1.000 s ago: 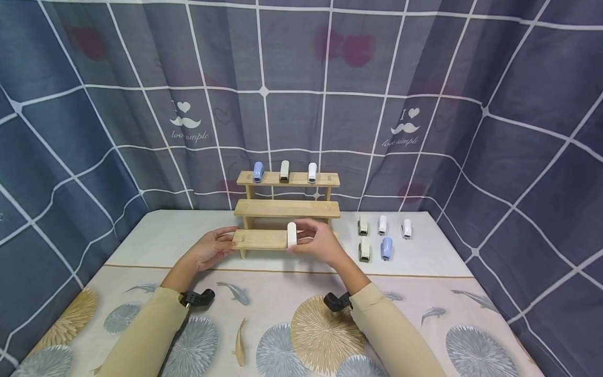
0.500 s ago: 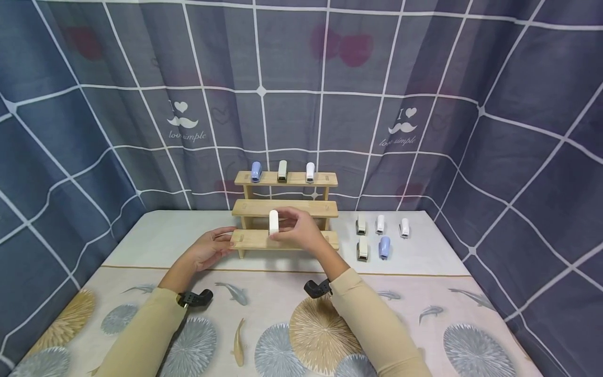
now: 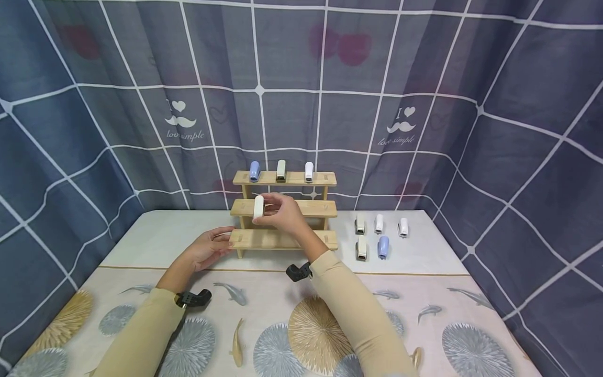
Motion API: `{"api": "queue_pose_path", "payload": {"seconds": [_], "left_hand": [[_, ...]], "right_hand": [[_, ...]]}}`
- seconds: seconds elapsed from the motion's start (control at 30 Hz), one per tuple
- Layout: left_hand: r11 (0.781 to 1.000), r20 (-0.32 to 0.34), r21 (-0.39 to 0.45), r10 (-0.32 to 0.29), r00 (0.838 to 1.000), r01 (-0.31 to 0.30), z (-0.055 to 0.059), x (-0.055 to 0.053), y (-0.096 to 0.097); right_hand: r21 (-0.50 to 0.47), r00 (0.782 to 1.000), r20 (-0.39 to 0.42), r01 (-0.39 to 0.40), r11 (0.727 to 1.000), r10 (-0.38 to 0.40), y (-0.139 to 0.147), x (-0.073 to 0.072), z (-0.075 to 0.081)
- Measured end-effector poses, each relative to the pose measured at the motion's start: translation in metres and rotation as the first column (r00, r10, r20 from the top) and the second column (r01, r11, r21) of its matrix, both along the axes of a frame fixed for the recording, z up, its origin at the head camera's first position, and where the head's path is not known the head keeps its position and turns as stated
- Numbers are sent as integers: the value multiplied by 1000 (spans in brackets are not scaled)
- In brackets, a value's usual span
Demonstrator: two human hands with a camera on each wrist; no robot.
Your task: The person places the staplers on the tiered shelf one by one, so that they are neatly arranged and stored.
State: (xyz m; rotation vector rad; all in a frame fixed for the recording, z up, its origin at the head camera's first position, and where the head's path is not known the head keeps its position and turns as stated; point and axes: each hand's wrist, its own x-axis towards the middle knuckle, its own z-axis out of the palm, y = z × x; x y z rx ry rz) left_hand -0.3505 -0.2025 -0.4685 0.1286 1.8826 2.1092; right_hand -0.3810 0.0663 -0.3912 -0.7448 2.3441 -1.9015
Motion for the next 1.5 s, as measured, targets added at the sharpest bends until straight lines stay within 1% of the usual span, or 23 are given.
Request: {"api": "queue_pose_path", "payload": {"seconds": [0.2,0.4,0.6,0.73,0.83,0.97,1.2,1.5], "left_hand": [[1000,9,20,-1,1000,1,0,0,0],[1000,5,8,0,1000,0,-1,-1,0],[1000,2,17,-3,1000,3,-2,-2,1],[1000,11,9,9,1000,-10,-1,-2,1],[1000,15,4,15,1000,-15,-1,-2,0],[1000,8,9,6,1000,-6,-2,-2,0],[1000,8,2,7,1000,-7,-1,-1,0],[1000,11,-5,11,1000,-11,0,-2,1]], "right_hand": [[-1,1000,-13,17,1000,-17,-8,-11,3],[54,998,-30,49,997,-47,-15,-21,6],[90,996,-44,84,992,-81,-22,-31,6],[114,995,-43,99,989,-95,-25,-35,6],[128,994,-34,103,986,-100,-26,-36,6],[152,995,-33,100,983,-96,-28,-37,7],[211,994,-45,107,972,-100,-31,-38,8],[244,991,-63,126,961,-114,-33,-38,7]]}}
